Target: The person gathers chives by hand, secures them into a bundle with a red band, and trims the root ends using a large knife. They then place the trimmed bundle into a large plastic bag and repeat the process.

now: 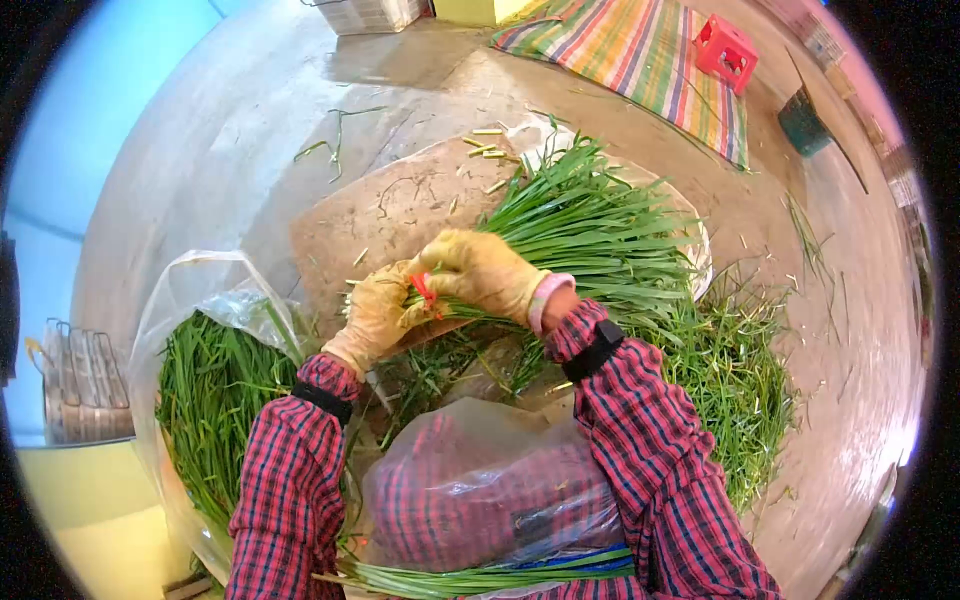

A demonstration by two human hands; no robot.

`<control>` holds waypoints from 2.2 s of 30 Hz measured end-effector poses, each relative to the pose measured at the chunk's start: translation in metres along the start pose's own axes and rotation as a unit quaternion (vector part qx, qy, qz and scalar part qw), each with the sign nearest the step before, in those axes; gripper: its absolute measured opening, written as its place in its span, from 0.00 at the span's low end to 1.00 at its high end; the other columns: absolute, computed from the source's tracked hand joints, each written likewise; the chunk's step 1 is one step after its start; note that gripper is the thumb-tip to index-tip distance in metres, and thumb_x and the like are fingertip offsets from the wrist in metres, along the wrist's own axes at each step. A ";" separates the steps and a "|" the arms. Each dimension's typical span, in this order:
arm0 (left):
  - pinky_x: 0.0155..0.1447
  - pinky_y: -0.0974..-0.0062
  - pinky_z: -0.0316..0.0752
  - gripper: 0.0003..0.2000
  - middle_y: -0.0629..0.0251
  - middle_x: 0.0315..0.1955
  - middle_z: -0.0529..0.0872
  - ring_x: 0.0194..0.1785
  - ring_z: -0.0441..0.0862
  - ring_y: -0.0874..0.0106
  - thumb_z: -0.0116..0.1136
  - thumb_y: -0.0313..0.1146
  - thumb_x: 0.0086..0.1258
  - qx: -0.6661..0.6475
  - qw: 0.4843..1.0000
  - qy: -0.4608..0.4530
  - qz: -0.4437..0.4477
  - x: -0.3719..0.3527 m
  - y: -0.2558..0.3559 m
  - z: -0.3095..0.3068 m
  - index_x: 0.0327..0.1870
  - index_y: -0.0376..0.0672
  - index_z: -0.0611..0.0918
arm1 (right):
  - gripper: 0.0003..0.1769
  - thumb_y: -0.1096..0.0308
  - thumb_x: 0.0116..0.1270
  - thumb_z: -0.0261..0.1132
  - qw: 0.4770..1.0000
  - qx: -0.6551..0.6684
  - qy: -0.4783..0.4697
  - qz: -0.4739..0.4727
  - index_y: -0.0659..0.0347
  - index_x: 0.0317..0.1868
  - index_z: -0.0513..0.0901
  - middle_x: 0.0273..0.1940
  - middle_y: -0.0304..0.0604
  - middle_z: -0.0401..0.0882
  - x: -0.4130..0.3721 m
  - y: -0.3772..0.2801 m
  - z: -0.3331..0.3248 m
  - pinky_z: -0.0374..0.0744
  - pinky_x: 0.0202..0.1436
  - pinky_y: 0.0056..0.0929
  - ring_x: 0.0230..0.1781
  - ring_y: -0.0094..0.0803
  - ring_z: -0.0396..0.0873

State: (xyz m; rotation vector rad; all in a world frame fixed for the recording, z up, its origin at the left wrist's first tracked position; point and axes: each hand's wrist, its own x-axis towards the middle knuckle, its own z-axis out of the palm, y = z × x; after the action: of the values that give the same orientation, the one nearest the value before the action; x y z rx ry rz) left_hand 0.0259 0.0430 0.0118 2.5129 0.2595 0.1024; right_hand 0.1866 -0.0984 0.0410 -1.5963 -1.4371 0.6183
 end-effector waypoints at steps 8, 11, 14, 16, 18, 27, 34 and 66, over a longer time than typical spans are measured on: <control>0.57 0.59 0.74 0.28 0.56 0.50 0.84 0.54 0.79 0.53 0.64 0.53 0.61 -0.007 0.998 0.056 0.020 -0.001 -0.015 0.013 0.58 0.46 0.79 | 0.16 0.61 0.55 0.73 0.989 -0.026 -0.105 -0.099 0.53 0.44 0.86 0.37 0.45 0.81 0.006 0.013 0.000 0.75 0.45 0.40 0.41 0.44 0.79; 0.57 0.59 0.74 0.28 0.56 0.50 0.84 0.54 0.79 0.53 0.64 0.55 0.61 -0.032 0.998 0.045 0.016 -0.001 -0.006 0.006 0.58 0.47 0.79 | 0.13 0.60 0.56 0.72 0.986 -0.052 -0.143 -0.066 0.53 0.41 0.86 0.37 0.44 0.80 0.009 0.001 -0.003 0.76 0.45 0.40 0.41 0.45 0.79; 0.56 0.59 0.74 0.27 0.57 0.50 0.84 0.54 0.79 0.53 0.63 0.55 0.61 -0.048 0.998 0.039 0.020 0.000 -0.004 0.005 0.58 0.48 0.80 | 0.10 0.60 0.57 0.70 0.981 -0.116 -0.149 -0.035 0.53 0.37 0.85 0.37 0.44 0.80 0.013 -0.002 0.001 0.76 0.46 0.40 0.41 0.46 0.79; 0.56 0.59 0.74 0.27 0.57 0.50 0.84 0.54 0.79 0.54 0.63 0.55 0.62 -0.051 0.997 0.044 0.026 0.000 -0.008 0.008 0.57 0.48 0.80 | 0.08 0.61 0.59 0.69 0.981 -0.116 -0.149 -0.048 0.55 0.34 0.83 0.36 0.45 0.80 0.014 0.000 0.005 0.77 0.45 0.40 0.41 0.47 0.79; 0.56 0.59 0.74 0.25 0.58 0.50 0.84 0.53 0.80 0.54 0.63 0.52 0.62 -0.019 0.999 0.035 0.020 0.000 -0.009 0.009 0.56 0.48 0.81 | 0.08 0.63 0.59 0.69 0.994 -0.063 -0.061 -0.064 0.56 0.35 0.83 0.36 0.45 0.80 0.012 0.009 0.009 0.77 0.44 0.39 0.40 0.46 0.80; 0.58 0.60 0.73 0.26 0.55 0.48 0.84 0.53 0.79 0.54 0.63 0.51 0.61 0.013 0.998 0.061 0.025 -0.001 -0.008 0.012 0.56 0.44 0.79 | 0.05 0.72 0.58 0.69 1.000 -0.016 0.016 -0.012 0.61 0.34 0.82 0.32 0.44 0.76 0.009 0.025 0.021 0.76 0.41 0.31 0.34 0.37 0.78; 0.61 0.58 0.69 0.26 0.59 0.45 0.84 0.52 0.78 0.55 0.71 0.43 0.54 0.129 0.964 0.230 0.046 -0.004 0.023 0.012 0.54 0.44 0.79 | 0.07 0.67 0.57 0.68 0.999 -0.010 0.029 0.039 0.59 0.35 0.82 0.34 0.49 0.79 0.015 0.034 0.022 0.77 0.43 0.37 0.38 0.47 0.80; 0.50 0.77 0.75 0.05 0.63 0.38 0.86 0.42 0.81 0.74 0.56 0.25 0.71 -0.270 0.957 0.098 -0.029 -0.001 0.012 0.014 0.40 0.36 0.84 | 0.09 0.62 0.58 0.69 0.994 -0.004 0.109 0.030 0.59 0.31 0.83 0.31 0.49 0.79 0.009 0.054 0.029 0.76 0.41 0.40 0.37 0.48 0.79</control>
State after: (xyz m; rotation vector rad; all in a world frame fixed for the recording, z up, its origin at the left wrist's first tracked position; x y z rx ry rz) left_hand 0.0290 0.0261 0.0075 1.9508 0.3351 0.3520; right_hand 0.1928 -0.0786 -0.0179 -1.6631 -1.2364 0.4578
